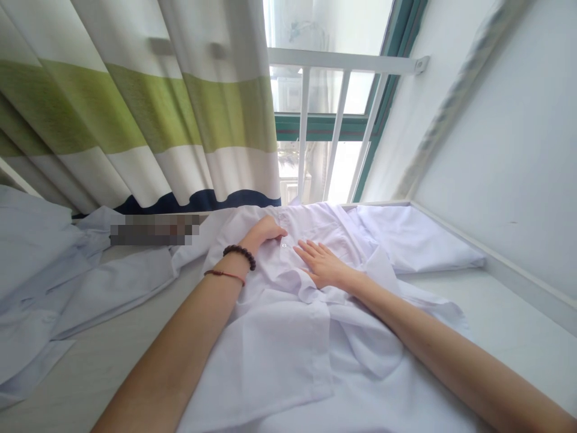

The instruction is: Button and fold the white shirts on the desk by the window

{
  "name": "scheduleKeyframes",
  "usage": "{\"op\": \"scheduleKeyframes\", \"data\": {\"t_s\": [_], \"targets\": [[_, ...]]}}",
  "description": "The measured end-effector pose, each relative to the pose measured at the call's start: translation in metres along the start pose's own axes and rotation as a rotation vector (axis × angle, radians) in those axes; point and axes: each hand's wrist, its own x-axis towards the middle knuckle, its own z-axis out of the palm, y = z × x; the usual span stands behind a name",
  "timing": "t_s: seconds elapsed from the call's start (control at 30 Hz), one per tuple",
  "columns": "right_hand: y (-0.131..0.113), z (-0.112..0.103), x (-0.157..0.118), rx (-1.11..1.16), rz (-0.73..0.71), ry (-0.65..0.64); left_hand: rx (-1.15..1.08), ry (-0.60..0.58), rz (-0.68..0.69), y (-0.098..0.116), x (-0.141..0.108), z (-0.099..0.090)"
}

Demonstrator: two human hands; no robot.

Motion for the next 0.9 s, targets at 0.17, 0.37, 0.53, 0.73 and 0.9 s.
{"op": "scheduleKeyframes", "data": {"t_s": [0.17, 0.37, 0.53, 0.73, 0.9], "targets": [[0.001, -0.011, -0.006, 0.076, -0.015, -0.026, -0.014, 0.066, 0.049, -0.011, 0.003, 0.003], [0.001, -0.044, -0.025, 0.215, 0.028, -0.207, -0.047, 0.281, 0.177, -0.027, -0.012, 0.024], [-0.007, -0.069, -0.045, 0.371, 0.094, -0.339, -0.025, 0.314, 0.295, -0.035, -0.045, 0.028], [-0.005, -0.086, -0.062, 0.387, 0.019, -0.357, 0.079, 0.217, 0.403, -0.05, -0.075, 0.026], [-0.004, -0.095, -0.075, 0.265, 0.055, -0.38, 0.247, 0.269, 0.451, -0.036, -0.118, 0.003]]}}
